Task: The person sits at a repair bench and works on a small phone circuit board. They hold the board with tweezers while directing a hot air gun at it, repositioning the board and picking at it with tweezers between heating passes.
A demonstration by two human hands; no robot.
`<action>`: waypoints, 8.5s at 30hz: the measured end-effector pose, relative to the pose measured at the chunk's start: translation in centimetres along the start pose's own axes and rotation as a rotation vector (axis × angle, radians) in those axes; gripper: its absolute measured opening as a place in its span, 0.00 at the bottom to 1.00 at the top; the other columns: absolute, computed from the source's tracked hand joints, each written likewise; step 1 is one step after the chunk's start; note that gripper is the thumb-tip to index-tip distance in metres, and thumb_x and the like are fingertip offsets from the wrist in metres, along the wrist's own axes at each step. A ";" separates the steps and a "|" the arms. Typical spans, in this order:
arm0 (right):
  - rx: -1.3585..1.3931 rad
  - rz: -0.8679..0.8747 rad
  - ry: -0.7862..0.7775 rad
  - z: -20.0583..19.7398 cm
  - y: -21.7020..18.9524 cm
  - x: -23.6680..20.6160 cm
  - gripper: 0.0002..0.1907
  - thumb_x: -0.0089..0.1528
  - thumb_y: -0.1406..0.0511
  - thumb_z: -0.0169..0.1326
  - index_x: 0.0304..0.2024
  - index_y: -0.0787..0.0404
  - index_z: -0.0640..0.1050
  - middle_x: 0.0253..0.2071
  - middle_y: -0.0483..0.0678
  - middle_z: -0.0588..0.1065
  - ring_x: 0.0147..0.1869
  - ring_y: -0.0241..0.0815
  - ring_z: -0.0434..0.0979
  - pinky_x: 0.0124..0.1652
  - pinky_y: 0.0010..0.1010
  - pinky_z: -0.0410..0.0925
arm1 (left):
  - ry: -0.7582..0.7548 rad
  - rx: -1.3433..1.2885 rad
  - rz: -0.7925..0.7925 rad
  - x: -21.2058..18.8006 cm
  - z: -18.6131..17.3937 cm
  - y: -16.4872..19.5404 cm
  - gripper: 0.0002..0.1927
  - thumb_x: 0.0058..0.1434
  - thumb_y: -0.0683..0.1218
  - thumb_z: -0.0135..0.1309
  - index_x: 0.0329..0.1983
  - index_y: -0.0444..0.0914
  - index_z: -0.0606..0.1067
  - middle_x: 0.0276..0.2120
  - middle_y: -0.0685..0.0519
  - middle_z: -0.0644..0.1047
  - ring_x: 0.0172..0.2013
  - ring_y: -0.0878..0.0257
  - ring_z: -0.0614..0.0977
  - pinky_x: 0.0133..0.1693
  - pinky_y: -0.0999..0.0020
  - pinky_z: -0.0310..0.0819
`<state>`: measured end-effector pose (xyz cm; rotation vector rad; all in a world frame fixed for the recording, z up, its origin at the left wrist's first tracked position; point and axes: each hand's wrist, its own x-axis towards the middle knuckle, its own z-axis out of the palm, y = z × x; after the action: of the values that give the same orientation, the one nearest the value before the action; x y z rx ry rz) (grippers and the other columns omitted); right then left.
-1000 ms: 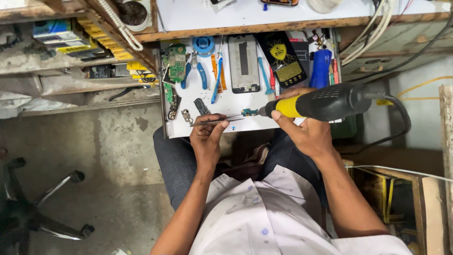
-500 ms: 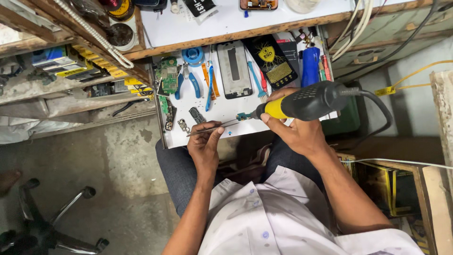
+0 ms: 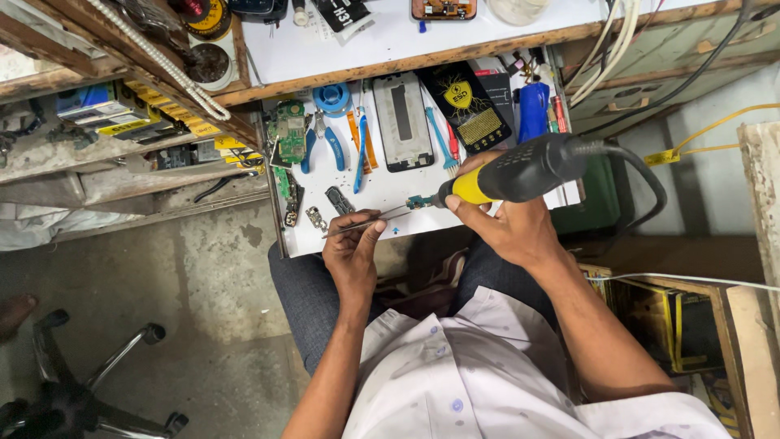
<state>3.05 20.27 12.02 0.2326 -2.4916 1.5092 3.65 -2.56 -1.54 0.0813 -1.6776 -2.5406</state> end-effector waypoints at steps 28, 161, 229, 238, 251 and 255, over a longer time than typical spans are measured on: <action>-0.079 -0.104 0.010 -0.6 -0.6 0.2 0.16 0.62 0.68 0.65 0.49 0.64 0.76 0.49 0.50 0.75 0.50 0.41 0.76 0.45 0.31 0.71 | -0.002 -0.026 -0.035 -0.1 0.3 0.5 0.11 0.63 0.33 0.60 0.47 0.32 0.72 0.46 0.45 0.81 0.46 0.64 0.82 0.52 0.70 0.77; 0.072 0.014 -0.003 -0.4 -0.8 0.1 0.18 0.60 0.70 0.64 0.49 0.67 0.74 0.50 0.51 0.74 0.54 0.43 0.76 0.52 0.34 0.71 | 0.012 -0.056 -0.016 -0.1 0.2 0.1 0.11 0.64 0.33 0.60 0.46 0.33 0.73 0.45 0.46 0.81 0.45 0.66 0.82 0.51 0.72 0.77; 0.037 0.017 0.159 -0.8 0.2 -1.7 0.15 0.63 0.70 0.64 0.49 0.68 0.74 0.49 0.52 0.76 0.54 0.41 0.78 0.57 0.33 0.71 | 0.106 -0.072 -0.023 0.3 0.4 1.4 0.11 0.63 0.34 0.62 0.45 0.36 0.73 0.45 0.46 0.82 0.43 0.67 0.81 0.50 0.72 0.76; 0.051 0.002 0.139 -0.6 0.2 -1.2 0.16 0.63 0.69 0.64 0.50 0.67 0.73 0.49 0.52 0.76 0.55 0.42 0.78 0.58 0.34 0.71 | 0.101 -0.075 -0.014 0.3 0.4 1.3 0.11 0.63 0.34 0.62 0.45 0.35 0.73 0.45 0.45 0.82 0.42 0.67 0.81 0.49 0.73 0.76; 0.051 0.004 0.135 -0.5 0.1 -0.8 0.16 0.63 0.68 0.64 0.49 0.67 0.73 0.49 0.53 0.76 0.54 0.43 0.78 0.56 0.34 0.71 | 0.093 -0.065 -0.009 0.3 0.4 1.4 0.11 0.63 0.34 0.62 0.46 0.35 0.73 0.44 0.45 0.82 0.42 0.67 0.81 0.48 0.73 0.76; 0.033 -0.029 0.122 -0.6 -0.1 -0.7 0.15 0.63 0.68 0.64 0.48 0.67 0.74 0.49 0.53 0.76 0.54 0.44 0.78 0.57 0.35 0.70 | 0.097 -0.072 -0.026 0.3 0.4 1.4 0.11 0.63 0.35 0.61 0.46 0.36 0.73 0.44 0.46 0.82 0.42 0.68 0.81 0.49 0.73 0.76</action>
<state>3.78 20.79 12.17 0.1763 -2.3604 1.5074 3.41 -2.76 -0.08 0.2187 -1.5594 -2.5682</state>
